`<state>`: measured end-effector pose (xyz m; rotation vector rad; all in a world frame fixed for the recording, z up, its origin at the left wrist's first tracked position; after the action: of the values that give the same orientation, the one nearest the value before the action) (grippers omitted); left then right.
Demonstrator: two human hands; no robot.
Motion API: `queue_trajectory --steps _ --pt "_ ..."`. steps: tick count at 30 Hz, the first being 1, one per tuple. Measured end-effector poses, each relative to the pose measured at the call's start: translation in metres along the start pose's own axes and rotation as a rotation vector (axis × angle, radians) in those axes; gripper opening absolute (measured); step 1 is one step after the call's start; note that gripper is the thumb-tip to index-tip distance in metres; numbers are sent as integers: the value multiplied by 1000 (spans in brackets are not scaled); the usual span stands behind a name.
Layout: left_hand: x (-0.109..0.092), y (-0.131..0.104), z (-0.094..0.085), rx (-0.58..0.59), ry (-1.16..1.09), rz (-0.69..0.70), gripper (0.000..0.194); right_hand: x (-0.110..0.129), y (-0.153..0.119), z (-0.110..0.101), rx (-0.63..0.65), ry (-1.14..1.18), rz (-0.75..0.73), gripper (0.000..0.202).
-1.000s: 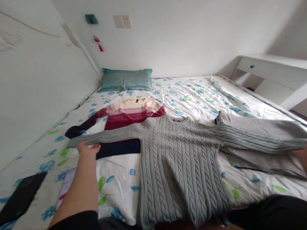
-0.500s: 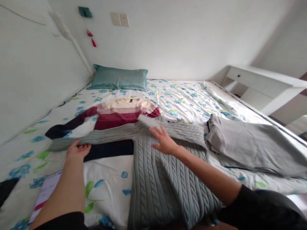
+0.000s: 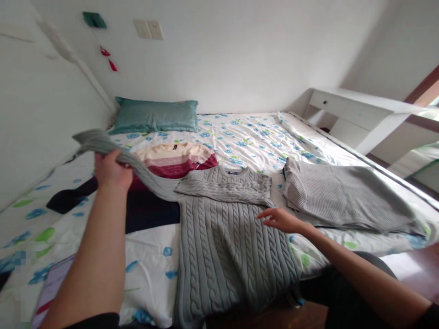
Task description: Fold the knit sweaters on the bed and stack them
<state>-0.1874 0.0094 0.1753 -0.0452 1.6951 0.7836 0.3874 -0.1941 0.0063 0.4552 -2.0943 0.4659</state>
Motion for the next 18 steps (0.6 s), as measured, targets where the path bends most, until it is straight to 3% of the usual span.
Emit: queue_trajectory --steps 2,4,6,7,9,11,15,18 --pt "-37 -44 72 117 71 -46 45 -22 1 -26 -94 -5 126 38" --pt "-63 -112 135 365 249 20 47 -38 3 -46 -126 -95 231 38" --pt "-71 -190 173 735 471 135 55 -51 3 -61 -100 -202 328 39" --pt "-69 -224 179 866 561 204 59 -55 2 -65 -74 -237 374 38" --pt "-56 -272 167 1054 729 256 59 -62 0 -71 -27 -266 448 34" --pt "-39 -290 135 1126 838 161 57 -66 -3 -72 -13 -267 484 29" --pt "-10 -280 58 1046 1053 -65 51 -63 -11 -74 -75 -242 503 23" --pt "8 -281 20 1103 1203 -182 41 -63 -19 -68 5 -178 590 24"
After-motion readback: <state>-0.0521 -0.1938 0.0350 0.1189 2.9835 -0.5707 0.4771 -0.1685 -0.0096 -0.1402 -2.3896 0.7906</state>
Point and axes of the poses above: each hand's wrist, its own y-axis towards the middle knuckle, its own z-axis out of the palm, x = y × z, the point moved 3 cm from there along y, towards the middle knuckle, and after that the axes turned 8 degrees about y, right-handed, at the moved point
